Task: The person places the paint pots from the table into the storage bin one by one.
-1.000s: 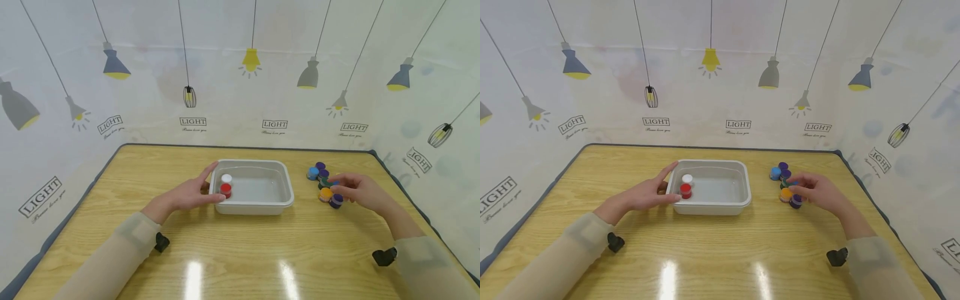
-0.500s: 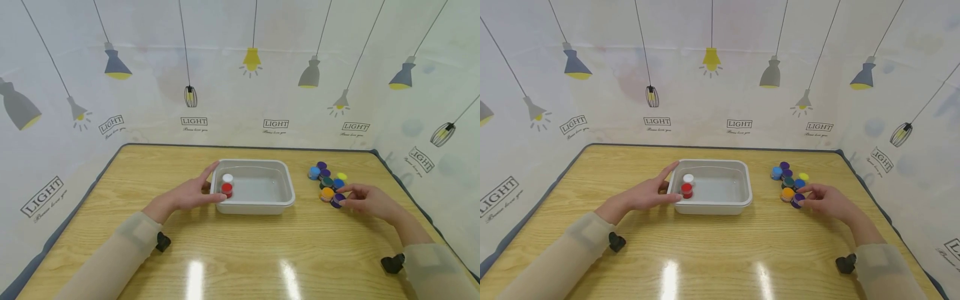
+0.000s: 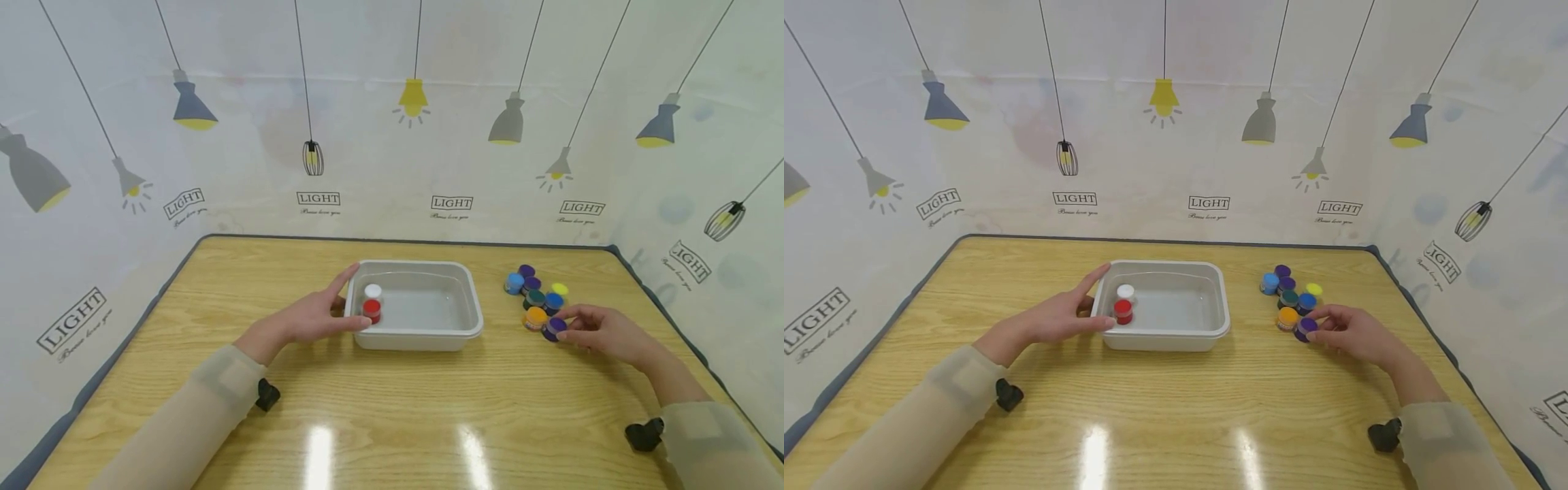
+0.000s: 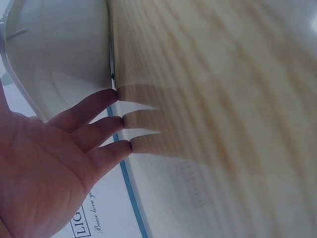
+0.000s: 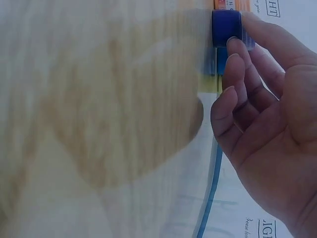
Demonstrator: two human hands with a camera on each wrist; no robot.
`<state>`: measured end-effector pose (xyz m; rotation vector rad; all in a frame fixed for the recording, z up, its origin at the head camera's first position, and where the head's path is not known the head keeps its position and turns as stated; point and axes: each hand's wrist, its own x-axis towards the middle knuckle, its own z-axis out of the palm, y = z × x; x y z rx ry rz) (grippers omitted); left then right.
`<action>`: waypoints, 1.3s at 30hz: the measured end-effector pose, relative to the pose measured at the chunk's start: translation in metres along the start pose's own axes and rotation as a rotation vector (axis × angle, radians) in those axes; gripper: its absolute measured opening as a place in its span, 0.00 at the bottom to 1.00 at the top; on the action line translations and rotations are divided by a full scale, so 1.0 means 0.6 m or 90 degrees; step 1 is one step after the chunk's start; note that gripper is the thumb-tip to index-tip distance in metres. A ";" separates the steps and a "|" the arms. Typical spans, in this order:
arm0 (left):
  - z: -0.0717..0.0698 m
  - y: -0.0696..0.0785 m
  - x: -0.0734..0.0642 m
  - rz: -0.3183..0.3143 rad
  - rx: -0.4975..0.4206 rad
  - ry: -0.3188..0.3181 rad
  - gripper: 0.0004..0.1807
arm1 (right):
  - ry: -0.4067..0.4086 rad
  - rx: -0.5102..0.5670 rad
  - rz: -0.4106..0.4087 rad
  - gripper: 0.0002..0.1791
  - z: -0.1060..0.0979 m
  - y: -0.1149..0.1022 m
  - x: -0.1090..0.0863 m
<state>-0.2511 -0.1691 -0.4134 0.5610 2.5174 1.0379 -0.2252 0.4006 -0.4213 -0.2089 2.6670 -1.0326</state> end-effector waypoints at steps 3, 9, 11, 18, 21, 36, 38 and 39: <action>0.000 0.000 0.000 0.001 0.001 -0.001 0.64 | 0.003 -0.008 -0.008 0.26 -0.001 -0.003 -0.005; -0.001 0.002 -0.001 0.000 0.005 -0.001 0.64 | 0.022 -0.010 -0.037 0.25 -0.008 -0.019 -0.016; -0.001 0.002 -0.001 0.000 0.007 -0.001 0.63 | 0.036 -0.010 -0.051 0.24 -0.010 -0.028 -0.017; -0.002 0.000 -0.001 -0.002 0.005 0.000 0.64 | 0.071 -0.001 -0.109 0.21 -0.004 -0.066 -0.014; -0.001 -0.001 0.000 0.000 0.003 -0.002 0.64 | 0.084 0.004 -0.119 0.21 0.001 -0.082 -0.012; -0.002 0.001 -0.001 0.001 0.007 -0.002 0.63 | 0.078 0.013 -0.136 0.22 0.014 -0.176 0.025; -0.001 0.001 0.000 0.002 0.007 -0.002 0.63 | 0.078 0.014 -0.139 0.22 0.018 -0.191 0.030; -0.001 0.001 0.000 0.001 0.006 -0.002 0.63 | 0.077 0.017 -0.141 0.22 0.019 -0.199 0.032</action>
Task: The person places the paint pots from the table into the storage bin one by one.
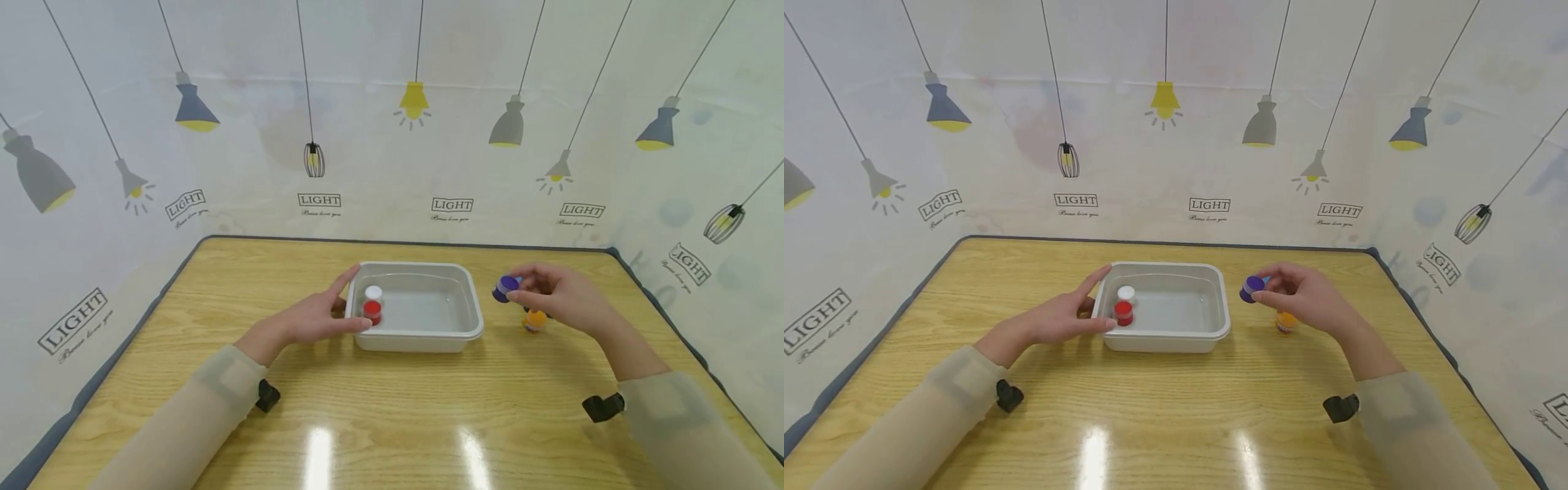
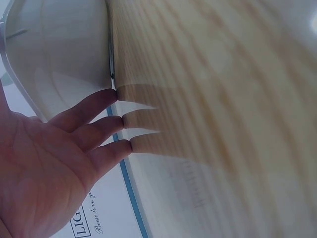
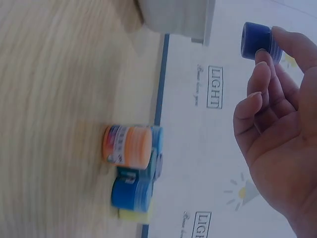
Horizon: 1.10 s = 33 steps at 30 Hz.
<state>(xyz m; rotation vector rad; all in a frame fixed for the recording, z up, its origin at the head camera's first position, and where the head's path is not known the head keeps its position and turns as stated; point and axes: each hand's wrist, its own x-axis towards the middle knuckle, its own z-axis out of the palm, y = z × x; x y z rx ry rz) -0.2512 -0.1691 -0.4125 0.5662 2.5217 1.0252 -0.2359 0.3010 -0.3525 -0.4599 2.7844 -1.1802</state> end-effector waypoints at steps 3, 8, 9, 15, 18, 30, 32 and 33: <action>0.000 0.000 0.000 -0.004 -0.001 0.002 0.64 | 0.002 0.007 -0.015 0.20 0.008 -0.018 0.012; 0.000 0.001 0.000 -0.002 0.002 0.002 0.64 | -0.013 0.028 -0.037 0.18 0.025 -0.041 0.031; 0.000 0.001 0.000 -0.001 0.002 0.002 0.63 | -0.018 0.032 -0.041 0.18 0.030 -0.046 0.035; 0.000 0.000 -0.001 0.002 0.002 0.001 0.63 | -0.045 0.060 -0.079 0.18 0.064 -0.070 0.060; 0.000 0.001 -0.002 0.003 0.004 0.001 0.63 | -0.064 0.066 -0.091 0.19 0.079 -0.079 0.072; 0.000 -0.002 0.000 0.006 0.006 -0.001 0.63 | -0.130 0.049 -0.108 0.17 0.149 -0.117 0.121; 0.000 -0.002 0.001 0.004 0.008 0.000 0.64 | -0.145 0.045 -0.106 0.17 0.161 -0.123 0.129; 0.000 -0.002 0.001 0.005 0.008 0.000 0.63 | -0.153 0.046 -0.107 0.18 0.167 -0.126 0.132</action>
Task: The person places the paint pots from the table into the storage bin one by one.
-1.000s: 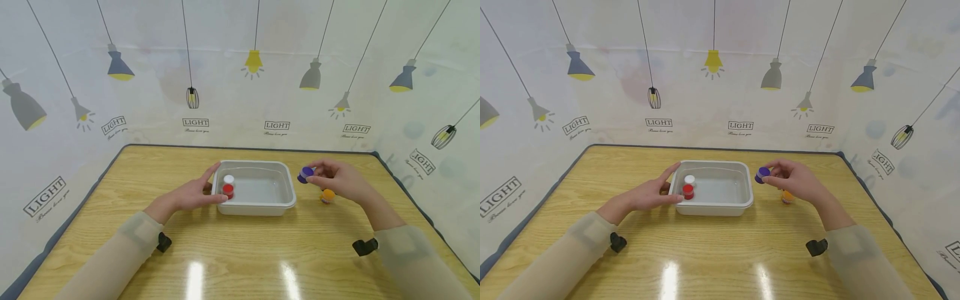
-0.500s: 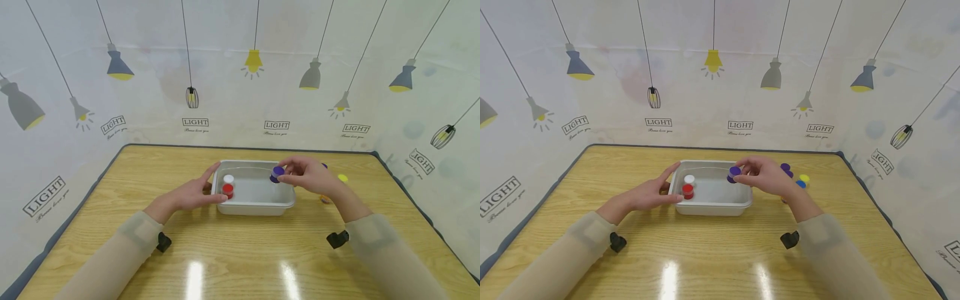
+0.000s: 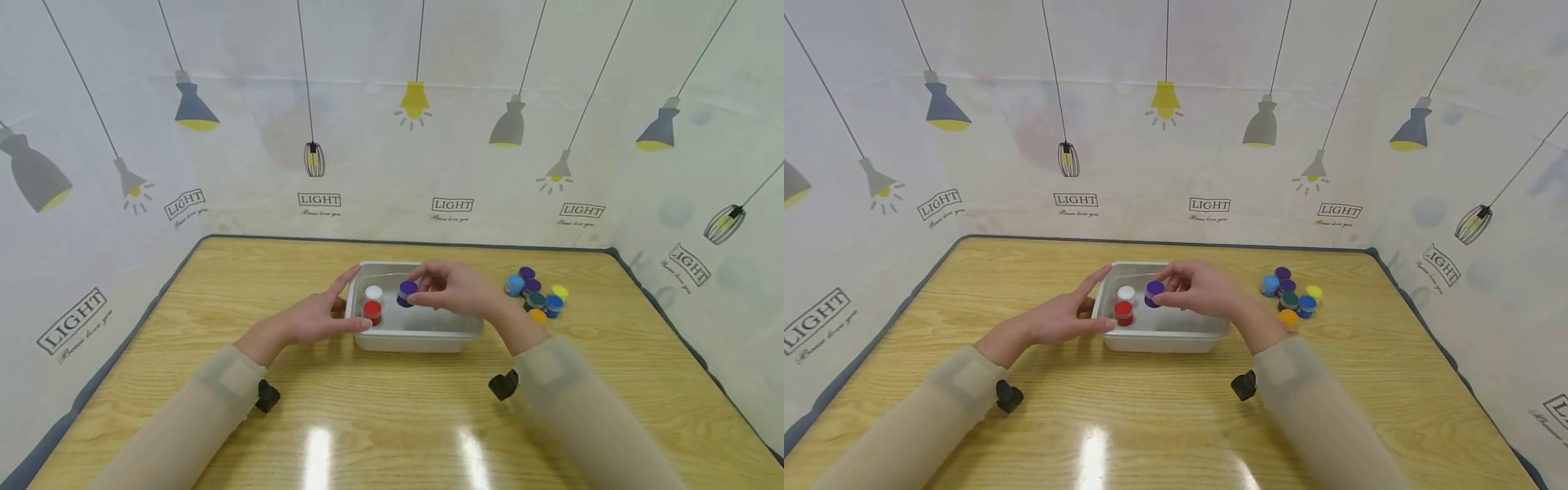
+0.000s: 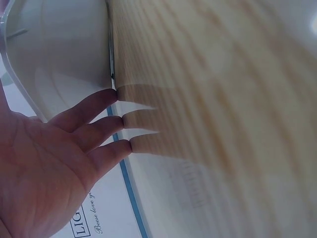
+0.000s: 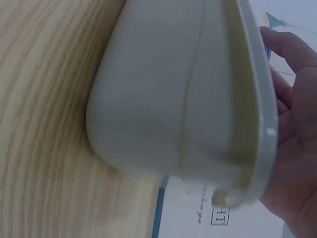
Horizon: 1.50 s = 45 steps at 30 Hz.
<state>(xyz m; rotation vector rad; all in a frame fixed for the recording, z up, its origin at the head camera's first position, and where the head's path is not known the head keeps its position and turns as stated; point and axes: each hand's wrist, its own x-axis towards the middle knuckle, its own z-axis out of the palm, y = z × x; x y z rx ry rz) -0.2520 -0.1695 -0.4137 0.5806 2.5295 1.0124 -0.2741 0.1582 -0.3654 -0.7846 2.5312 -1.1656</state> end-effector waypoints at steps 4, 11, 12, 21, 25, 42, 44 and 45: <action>0.000 0.001 0.001 -0.006 -0.006 -0.002 0.64 | -0.025 0.011 -0.004 0.19 0.021 -0.005 0.020; 0.000 0.004 0.000 -0.008 -0.013 -0.006 0.63 | -0.052 0.014 -0.020 0.18 0.049 -0.013 0.045; 0.000 0.004 0.000 -0.006 -0.014 -0.005 0.63 | -0.056 0.017 -0.022 0.18 0.052 -0.014 0.048; 0.002 0.005 0.000 0.005 -0.012 -0.010 0.63 | -0.085 0.059 -0.022 0.19 0.067 -0.012 0.060; 0.003 0.007 0.000 -0.005 -0.010 -0.006 0.63 | -0.095 0.077 -0.010 0.18 0.071 -0.003 0.061; 0.003 0.007 -0.004 -0.012 0.000 -0.001 0.63 | -0.180 0.009 -0.026 0.17 0.084 0.003 0.065; 0.003 0.009 -0.004 -0.014 0.001 0.000 0.63 | -0.183 -0.004 -0.028 0.18 0.085 0.005 0.066; 0.003 0.009 -0.004 -0.012 0.002 0.000 0.63 | -0.184 -0.008 -0.031 0.18 0.085 0.006 0.067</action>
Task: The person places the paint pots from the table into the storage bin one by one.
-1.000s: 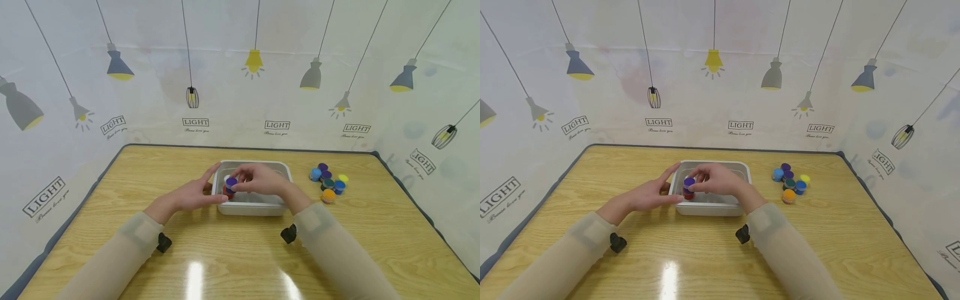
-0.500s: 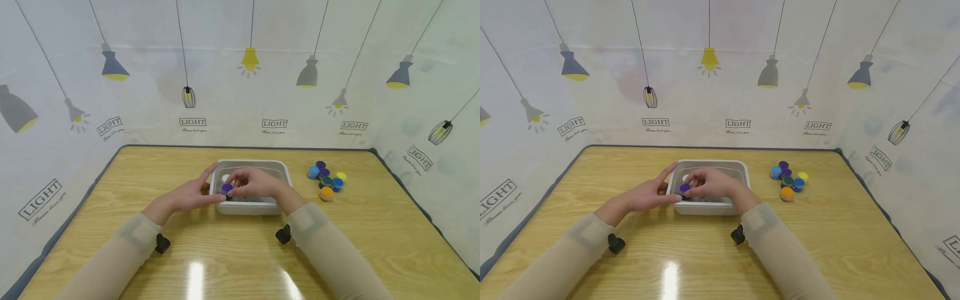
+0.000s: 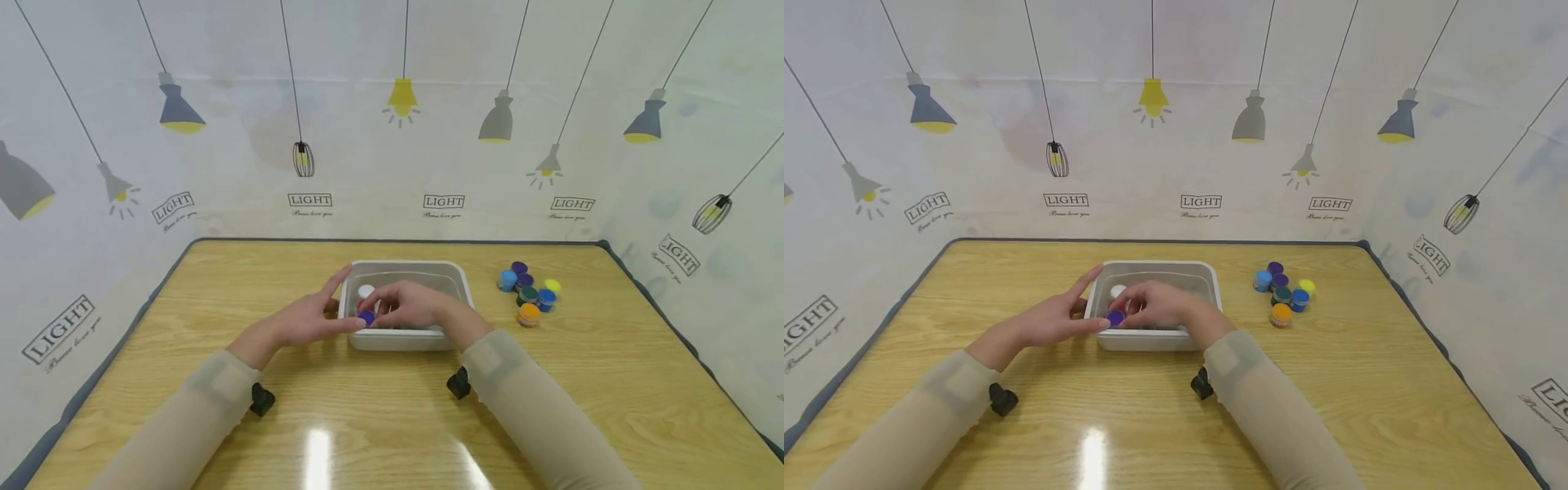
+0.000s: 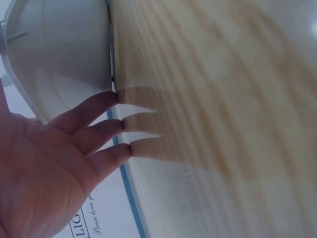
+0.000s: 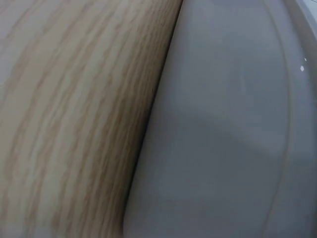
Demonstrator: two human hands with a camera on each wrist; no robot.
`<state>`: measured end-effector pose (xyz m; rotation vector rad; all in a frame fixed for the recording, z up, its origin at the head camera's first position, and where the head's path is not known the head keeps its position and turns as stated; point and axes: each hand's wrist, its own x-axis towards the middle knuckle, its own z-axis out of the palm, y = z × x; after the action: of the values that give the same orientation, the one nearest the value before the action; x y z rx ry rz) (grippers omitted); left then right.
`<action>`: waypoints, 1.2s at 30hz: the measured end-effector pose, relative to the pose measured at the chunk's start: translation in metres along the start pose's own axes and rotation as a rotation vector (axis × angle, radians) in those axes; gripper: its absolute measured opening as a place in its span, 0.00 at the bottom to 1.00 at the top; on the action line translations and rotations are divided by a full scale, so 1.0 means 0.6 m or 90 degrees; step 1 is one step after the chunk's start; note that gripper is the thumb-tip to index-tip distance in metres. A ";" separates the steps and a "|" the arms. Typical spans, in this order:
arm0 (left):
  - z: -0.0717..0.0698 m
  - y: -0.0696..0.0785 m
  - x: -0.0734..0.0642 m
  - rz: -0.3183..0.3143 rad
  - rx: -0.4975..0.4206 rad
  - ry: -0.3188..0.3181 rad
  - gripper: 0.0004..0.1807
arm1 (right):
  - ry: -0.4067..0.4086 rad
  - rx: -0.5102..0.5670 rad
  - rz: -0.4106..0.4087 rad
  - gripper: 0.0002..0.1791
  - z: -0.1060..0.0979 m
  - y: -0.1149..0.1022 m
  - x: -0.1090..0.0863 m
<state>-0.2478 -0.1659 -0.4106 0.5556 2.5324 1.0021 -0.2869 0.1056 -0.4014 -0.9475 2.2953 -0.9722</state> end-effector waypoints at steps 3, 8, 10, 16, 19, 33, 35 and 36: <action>-0.002 -0.001 0.000 -0.001 0.001 0.001 0.63 | -0.005 -0.006 0.001 0.17 0.000 -0.001 0.002; -0.004 -0.009 0.004 0.015 0.008 -0.005 0.63 | -0.011 0.015 0.013 0.16 0.002 -0.003 0.003; -0.005 -0.009 0.001 0.019 0.010 -0.006 0.64 | -0.013 0.020 0.012 0.16 0.003 -0.003 0.004; -0.004 -0.006 -0.003 0.004 -0.008 -0.002 0.64 | -0.016 0.019 0.007 0.17 0.006 -0.002 0.009; -0.004 -0.007 -0.002 0.003 -0.010 -0.002 0.63 | -0.014 0.017 0.017 0.17 0.007 -0.002 0.010; -0.004 -0.006 -0.001 0.000 -0.009 -0.003 0.64 | -0.004 0.009 0.006 0.17 0.002 -0.007 0.004; -0.003 -0.007 0.002 0.001 -0.006 -0.002 0.63 | -0.002 0.020 0.008 0.17 -0.002 -0.009 0.000; -0.003 -0.007 0.003 0.001 -0.004 -0.002 0.63 | -0.001 0.023 0.010 0.18 -0.004 -0.011 -0.002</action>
<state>-0.2511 -0.1689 -0.4128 0.5571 2.5255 1.0089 -0.2850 0.1044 -0.3948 -0.9136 2.2730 -1.0023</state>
